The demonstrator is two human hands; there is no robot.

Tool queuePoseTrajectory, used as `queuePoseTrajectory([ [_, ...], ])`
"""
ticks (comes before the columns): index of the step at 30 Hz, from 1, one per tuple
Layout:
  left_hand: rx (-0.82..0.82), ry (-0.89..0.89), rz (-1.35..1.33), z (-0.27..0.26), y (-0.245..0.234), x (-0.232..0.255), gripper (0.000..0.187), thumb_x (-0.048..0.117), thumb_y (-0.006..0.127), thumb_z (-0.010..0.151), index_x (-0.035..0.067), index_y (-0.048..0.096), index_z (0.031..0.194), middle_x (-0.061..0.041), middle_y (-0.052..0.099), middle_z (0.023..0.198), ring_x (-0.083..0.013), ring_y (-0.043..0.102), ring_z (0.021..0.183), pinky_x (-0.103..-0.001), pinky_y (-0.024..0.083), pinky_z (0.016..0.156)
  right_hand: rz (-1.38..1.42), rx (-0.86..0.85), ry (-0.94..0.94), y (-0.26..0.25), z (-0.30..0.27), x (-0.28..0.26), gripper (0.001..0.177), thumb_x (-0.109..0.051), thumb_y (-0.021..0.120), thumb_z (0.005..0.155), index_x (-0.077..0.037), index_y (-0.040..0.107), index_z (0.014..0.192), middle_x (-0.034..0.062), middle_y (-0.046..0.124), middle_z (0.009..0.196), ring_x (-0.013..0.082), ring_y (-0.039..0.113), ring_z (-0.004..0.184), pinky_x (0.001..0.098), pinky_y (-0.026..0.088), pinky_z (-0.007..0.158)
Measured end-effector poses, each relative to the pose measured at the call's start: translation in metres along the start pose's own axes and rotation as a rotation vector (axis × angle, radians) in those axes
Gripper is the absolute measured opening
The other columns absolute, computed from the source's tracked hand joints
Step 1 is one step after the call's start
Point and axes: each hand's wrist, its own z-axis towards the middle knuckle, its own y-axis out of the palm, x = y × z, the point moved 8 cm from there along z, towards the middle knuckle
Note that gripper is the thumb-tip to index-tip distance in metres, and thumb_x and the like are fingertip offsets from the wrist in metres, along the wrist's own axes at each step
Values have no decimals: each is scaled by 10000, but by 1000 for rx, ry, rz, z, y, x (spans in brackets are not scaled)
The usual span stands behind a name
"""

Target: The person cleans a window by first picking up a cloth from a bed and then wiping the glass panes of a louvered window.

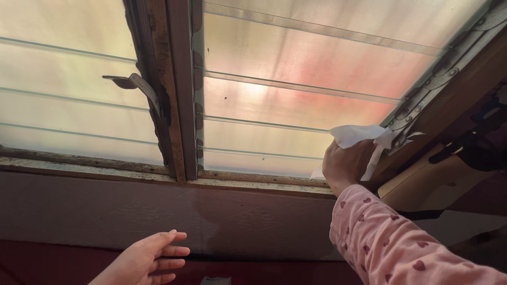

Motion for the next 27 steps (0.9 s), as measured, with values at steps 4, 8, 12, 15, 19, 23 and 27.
queuePoseTrajectory([
  [4, 7, -9, 4, 2, -10, -1, 467, 454, 485, 1019, 160, 606, 1361, -101, 696, 1238, -241, 647, 1083, -438, 552, 934, 20, -50, -10, -20, -8, -13, 386, -230, 587, 1000, -7, 550, 1313, 212, 515, 1256, 385, 493, 1263, 634, 206, 1221],
  [8, 6, -4, 2, 1, -10, 1, 465, 445, 486, 1024, 153, 603, 1367, -101, 689, 1242, -244, 638, 1079, -442, 550, 930, 19, 102, -287, -46, -5, -65, 352, -236, 635, 974, -25, 598, 1253, 180, 532, 1258, 377, 523, 1232, 573, 318, 1152],
  [12, 8, 5, 13, -4, -7, 6, 454, 434, 465, 1029, 160, 590, 1369, -107, 702, 1248, -241, 668, 1093, -444, 567, 942, 377, -56, -342, -39, -11, -134, 502, -210, 612, 918, 109, 569, 1302, 198, 522, 1257, 380, 519, 1158, 524, 420, 984],
  [15, 14, 15, 16, -5, -8, 6, 440, 458, 475, 1069, 155, 589, 1368, -107, 699, 1236, -239, 668, 1081, -440, 572, 930, 326, -110, -424, -35, -23, -189, 303, -192, 595, 945, 40, 638, 1136, 199, 528, 1299, 378, 514, 1191, 518, 421, 987],
  [19, 22, 3, -18, -6, -15, 0, 452, 428, 473, 1033, 144, 592, 1363, -108, 686, 1212, -233, 653, 1059, -426, 571, 905, 475, -129, -522, -40, -36, -248, 287, -190, 565, 968, 15, 657, 1146, 177, 548, 1274, 372, 510, 1203, 519, 413, 990],
  [23, 26, 24, -46, -8, -18, -2, 455, 426, 481, 1028, 130, 595, 1355, -116, 688, 1200, -238, 653, 1045, -426, 566, 885, 523, -147, -654, -43, -43, -279, 230, -208, 530, 997, -62, 682, 1089, 166, 557, 1271, 357, 518, 1187, 495, 411, 981],
  [27, 29, 25, -39, -13, -17, -4, 456, 426, 486, 1024, 131, 599, 1353, -108, 690, 1204, -236, 653, 1052, -427, 574, 892, 552, -299, -643, -30, -41, -293, 237, -223, 519, 999, -73, 683, 1080, 117, 582, 1209, 327, 533, 1174, 480, 417, 985],
])
